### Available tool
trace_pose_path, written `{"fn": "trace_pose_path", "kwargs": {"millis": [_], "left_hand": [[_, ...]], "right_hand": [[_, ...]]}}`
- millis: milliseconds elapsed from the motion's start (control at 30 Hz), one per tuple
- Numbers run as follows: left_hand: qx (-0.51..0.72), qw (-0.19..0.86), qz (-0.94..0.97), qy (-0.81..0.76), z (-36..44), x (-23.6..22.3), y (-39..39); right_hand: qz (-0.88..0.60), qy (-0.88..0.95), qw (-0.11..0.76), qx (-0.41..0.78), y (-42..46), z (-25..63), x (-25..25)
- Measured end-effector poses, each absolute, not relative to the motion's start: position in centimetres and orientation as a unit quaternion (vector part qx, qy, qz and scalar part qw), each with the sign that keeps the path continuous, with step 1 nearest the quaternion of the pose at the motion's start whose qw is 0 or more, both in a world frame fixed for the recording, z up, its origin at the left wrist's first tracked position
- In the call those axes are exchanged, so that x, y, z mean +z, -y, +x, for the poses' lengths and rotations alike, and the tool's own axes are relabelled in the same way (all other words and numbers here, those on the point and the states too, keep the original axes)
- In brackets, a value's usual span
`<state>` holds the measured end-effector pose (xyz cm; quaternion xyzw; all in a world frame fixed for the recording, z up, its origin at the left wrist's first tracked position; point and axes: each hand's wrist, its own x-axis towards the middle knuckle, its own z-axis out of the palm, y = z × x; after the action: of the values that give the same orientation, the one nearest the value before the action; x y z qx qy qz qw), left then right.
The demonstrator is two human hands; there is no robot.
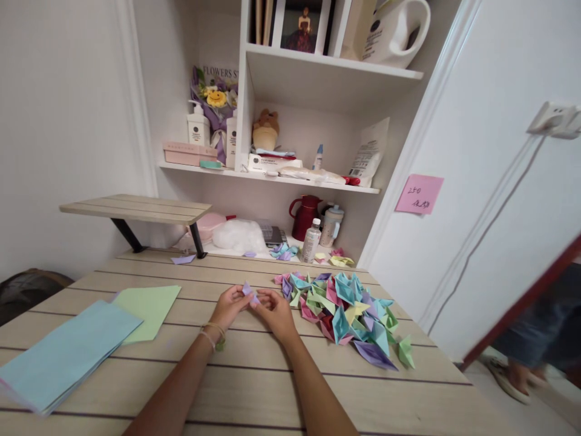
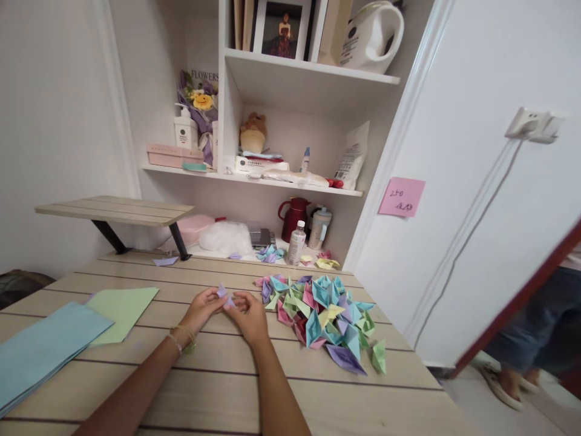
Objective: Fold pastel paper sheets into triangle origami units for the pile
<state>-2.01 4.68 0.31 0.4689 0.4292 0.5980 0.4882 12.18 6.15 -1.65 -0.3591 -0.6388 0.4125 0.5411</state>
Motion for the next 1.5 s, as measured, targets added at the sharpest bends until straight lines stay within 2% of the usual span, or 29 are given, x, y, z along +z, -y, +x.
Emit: {"fn": "trace_pose_path", "kwargs": {"millis": [167,400,733,933,1067,1300,1400,1500], "left_hand": [[0.584,0.443,0.508,-0.452,-2.3,0.1,-5.0],[0.631,0.479,0.434,-0.429,-2.3,-0.2,-5.2],[0.645,0.514,0.361,-0.436,-2.5,-0.1,-5.3],[0.673,0.509,0.326,-0.426,-2.7,-0.6,-5.4],[0.672,0.524,0.314,-0.418,-2.8,-0.8,-5.6],[0.683,0.552,0.277,-0.389,-2.8,-0.8,-5.6],[0.688,0.553,0.271,-0.383,-3.0,-0.9,-5.7],[0.683,0.564,0.259,-0.384,-3.2,-1.3,-6.0]], "right_hand": [[-0.340,0.615,0.549,0.453,-6.0,12.1,-1.6],[-0.346,0.596,0.568,0.450,-6.1,12.1,-1.6],[-0.384,0.685,0.568,0.248,-5.5,12.2,-1.1],[-0.509,0.612,0.599,0.089,-5.3,12.6,-1.2],[-0.518,0.631,0.570,0.097,-4.7,11.8,-1.2],[-0.390,0.778,0.473,0.135,-2.9,10.3,0.0],[-0.380,0.782,0.476,0.131,-2.3,10.4,0.3],[-0.394,0.756,0.513,0.098,-1.5,9.2,1.0]]}}
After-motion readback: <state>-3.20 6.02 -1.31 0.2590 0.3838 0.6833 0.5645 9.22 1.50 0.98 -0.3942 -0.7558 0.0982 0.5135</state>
